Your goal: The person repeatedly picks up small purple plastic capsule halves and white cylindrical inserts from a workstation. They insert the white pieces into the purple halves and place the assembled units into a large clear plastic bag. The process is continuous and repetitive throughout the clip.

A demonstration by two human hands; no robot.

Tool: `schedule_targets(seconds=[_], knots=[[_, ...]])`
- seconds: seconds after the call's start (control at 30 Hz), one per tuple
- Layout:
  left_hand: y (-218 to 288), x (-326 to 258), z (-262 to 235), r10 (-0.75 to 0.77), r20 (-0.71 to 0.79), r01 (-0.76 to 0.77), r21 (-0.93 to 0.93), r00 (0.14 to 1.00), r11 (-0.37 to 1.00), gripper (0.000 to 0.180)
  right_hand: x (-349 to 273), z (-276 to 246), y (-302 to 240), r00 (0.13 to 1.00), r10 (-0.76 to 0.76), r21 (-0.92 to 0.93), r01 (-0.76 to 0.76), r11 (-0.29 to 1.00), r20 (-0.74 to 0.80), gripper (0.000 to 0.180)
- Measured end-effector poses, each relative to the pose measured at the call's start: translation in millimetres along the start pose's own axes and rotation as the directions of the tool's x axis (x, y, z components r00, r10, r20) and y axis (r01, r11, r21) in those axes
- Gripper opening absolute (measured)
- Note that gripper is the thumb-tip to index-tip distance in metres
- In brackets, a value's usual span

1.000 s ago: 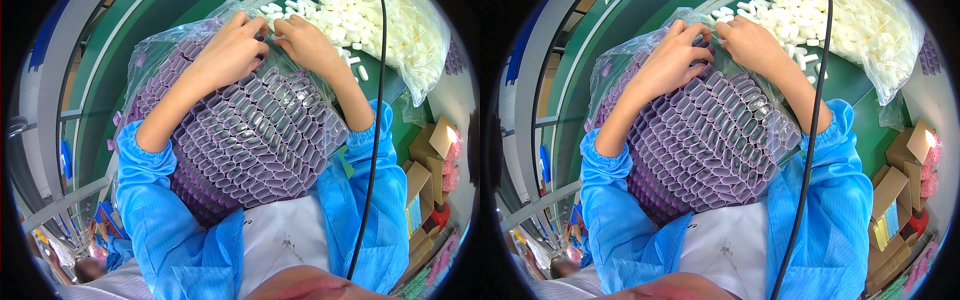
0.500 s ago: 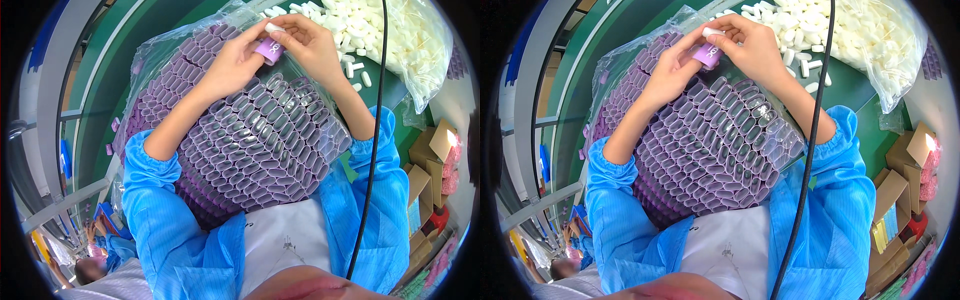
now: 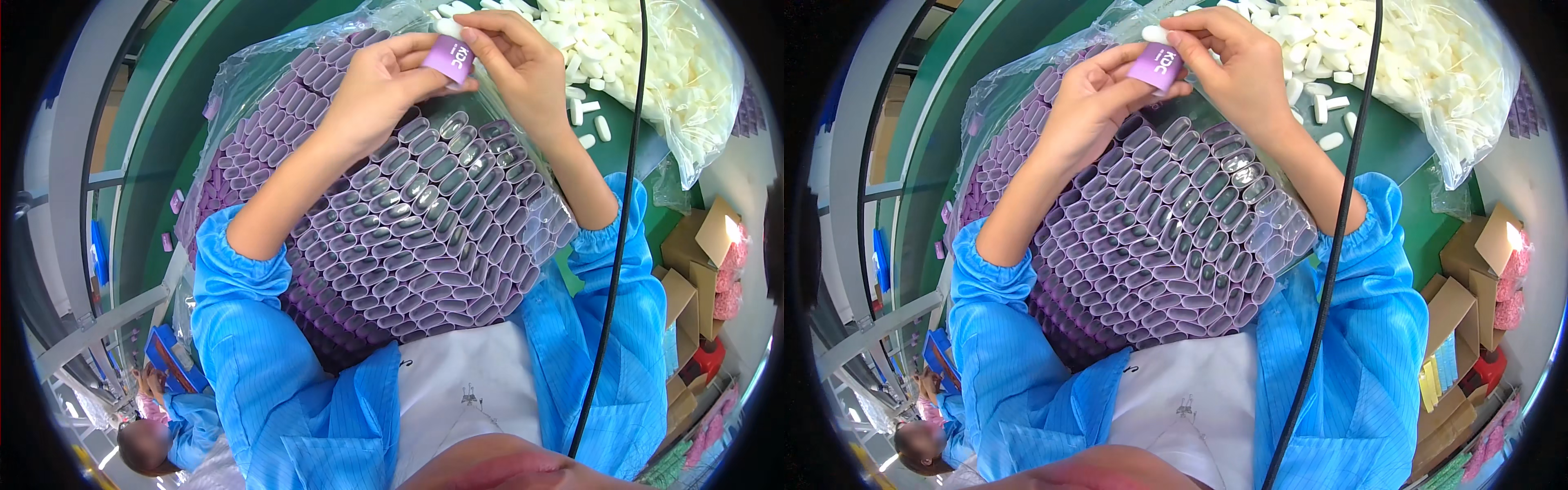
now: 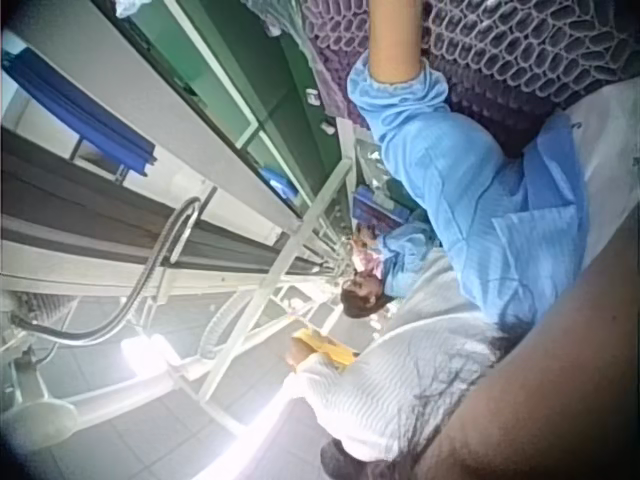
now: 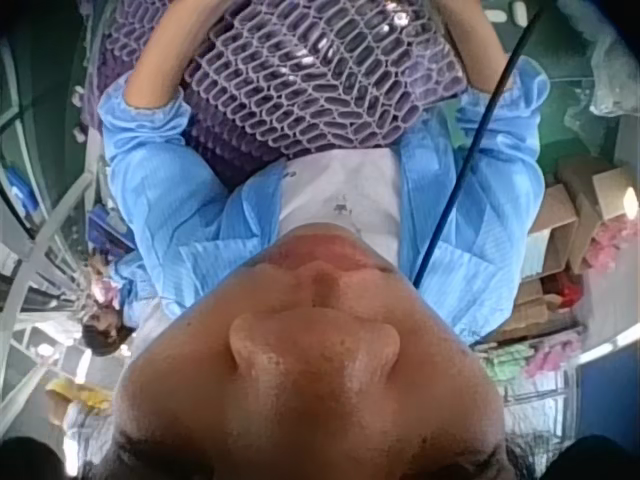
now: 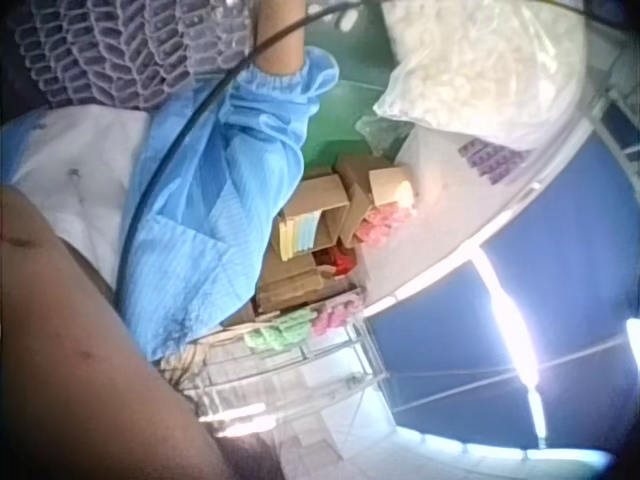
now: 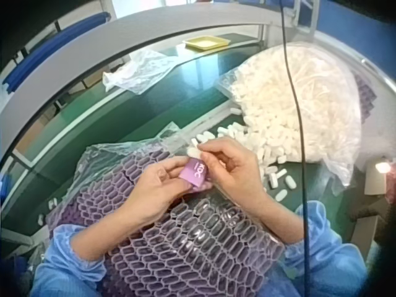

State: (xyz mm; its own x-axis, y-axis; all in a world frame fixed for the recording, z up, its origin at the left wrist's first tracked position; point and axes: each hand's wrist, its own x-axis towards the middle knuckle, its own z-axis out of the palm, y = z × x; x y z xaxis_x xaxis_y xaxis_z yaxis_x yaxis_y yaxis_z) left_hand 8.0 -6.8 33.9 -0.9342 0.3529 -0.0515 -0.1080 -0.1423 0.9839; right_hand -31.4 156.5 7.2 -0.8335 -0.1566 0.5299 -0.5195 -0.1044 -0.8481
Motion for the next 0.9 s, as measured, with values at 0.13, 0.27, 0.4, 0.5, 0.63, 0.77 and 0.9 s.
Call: schedule_targets(seconds=[0.13,0.27,0.4,0.5,0.63,0.77,0.9], knots=[[1.9,0.4,-13.1,0.030,0.211,0.082,-0.501,0.977,0.861,0.040,-0.8,-6.9,8.8,0.957,-0.252,-0.243,0.281,0.928,0.142,0.018],[-2.8,6.1,-17.1,-0.090,0.036,0.095,-0.188,0.995,0.978,0.042,-2.0,-6.8,-4.4,0.973,-0.210,-0.290,0.230,0.929,0.097,0.021],[-9.0,2.9,-5.0,0.084,-0.098,-0.098,-0.146,0.992,0.984,0.035,-3.9,-12.1,-3.6,0.993,-0.070,-0.123,0.082,0.989,0.096,0.020],[-12.7,3.5,-9.6,0.112,-0.123,-0.122,-0.076,0.986,0.990,0.032,-4.4,-15.1,0.7,0.965,-0.171,-0.148,0.202,0.968,0.200,0.020],[-8.2,1.5,-7.6,0.221,-0.155,-0.190,0.194,0.963,0.962,0.034,-1.7,-19.8,5.6,0.937,-0.247,-0.114,0.281,0.953,0.246,0.021],[-15.6,5.8,-11.6,0.381,-0.138,-0.330,0.290,0.914,0.898,0.031,-4.7,-10.7,-5.9,0.975,-0.188,-0.195,0.209,0.958,0.121,0.016],[-11.4,-0.1,-2.1,0.332,-0.227,-0.250,0.323,0.916,0.913,0.031,-2.5,-11.1,-2.2,0.917,-0.376,-0.275,0.400,0.874,0.137,0.014]])
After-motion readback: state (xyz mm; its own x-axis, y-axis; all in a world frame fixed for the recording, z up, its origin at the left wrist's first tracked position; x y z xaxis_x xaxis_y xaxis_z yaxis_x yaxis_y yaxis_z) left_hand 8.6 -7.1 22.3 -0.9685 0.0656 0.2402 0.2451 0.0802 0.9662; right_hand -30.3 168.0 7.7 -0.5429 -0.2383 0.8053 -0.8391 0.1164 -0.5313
